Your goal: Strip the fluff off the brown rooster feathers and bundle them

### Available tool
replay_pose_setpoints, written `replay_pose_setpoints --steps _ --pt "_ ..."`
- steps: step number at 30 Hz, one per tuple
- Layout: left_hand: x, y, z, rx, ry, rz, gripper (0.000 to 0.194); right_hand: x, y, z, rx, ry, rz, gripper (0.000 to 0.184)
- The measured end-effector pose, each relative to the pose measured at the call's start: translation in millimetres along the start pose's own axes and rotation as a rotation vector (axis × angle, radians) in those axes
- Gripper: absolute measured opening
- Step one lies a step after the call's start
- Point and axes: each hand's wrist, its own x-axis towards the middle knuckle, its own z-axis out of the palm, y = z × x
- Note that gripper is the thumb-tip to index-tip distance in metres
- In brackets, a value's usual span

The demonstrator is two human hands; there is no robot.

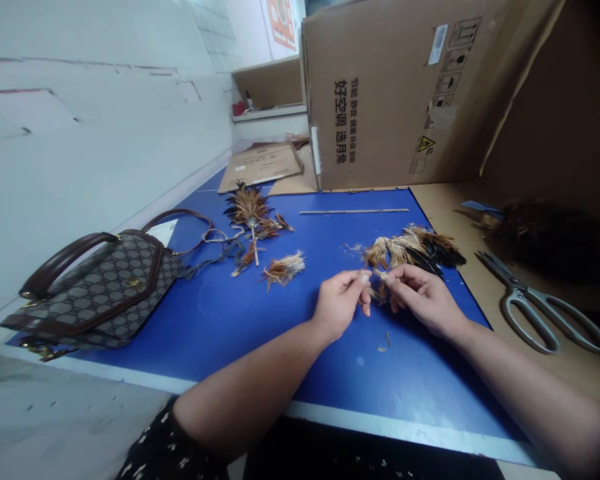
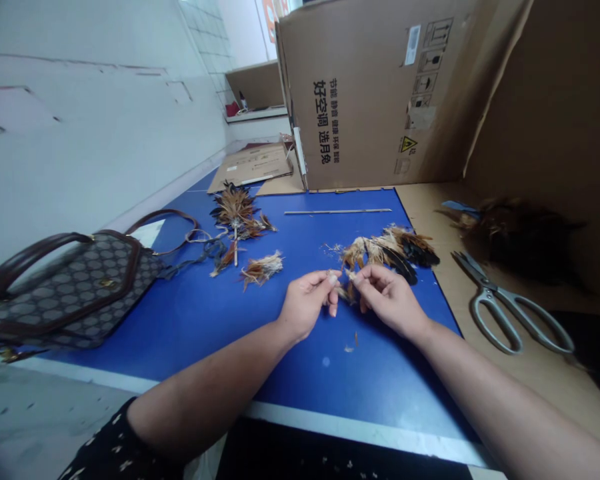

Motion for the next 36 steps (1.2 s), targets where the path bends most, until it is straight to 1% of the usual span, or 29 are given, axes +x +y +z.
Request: replay_pose_setpoints --steps 2,4,8,12,15,21,26,31,36 --pt "2.1 -1.7 0.6 -0.101 0.016 -0.068 0.041 -0.8 -2.5 1.9 -0.028 0.021 -0.031 0.039" --pt "3.0 -3.2 1.3 -0.186 -0.001 -0.127 0.043 -2.1 -4.3 4.0 -0.057 0.018 -0.072 0.037" --pt "2.8 -2.4 1.8 -0.327 -0.064 -0.183 0.043 -4.5 -2.2 6.1 -0.102 -0.038 -0.116 0.031" --pt "2.5 1.7 0.9 -0.401 -0.059 -0.222 0.050 -5.1 3.7 4.9 -0.170 -0.109 -0.140 0.026" --pt "2.5 4.2 0.4 -0.410 -0.060 -0.243 0.052 -4.8 5.2 4.3 -0.214 -0.131 -0.154 0.024" --pt "0.4 8.4 3.0 -0.394 -0.089 -0.252 0.051 -3.4 5.6 5.9 -0.256 -0.128 -0.187 0.025" --pt "-0.8 7.3 4.1 -0.372 -0.105 -0.234 0.045 -2.6 5.9 7.3 -0.276 -0.121 -0.221 0.025" --pt "0.2 6.2 2.5 -0.361 -0.096 -0.224 0.043 -2.2 6.2 5.9 -0.271 -0.138 -0.183 0.027" --pt "1.8 14.6 -0.2 -0.364 -0.052 -0.170 0.045 -1.6 8.1 -1.1 -0.266 -0.176 -0.146 0.025"
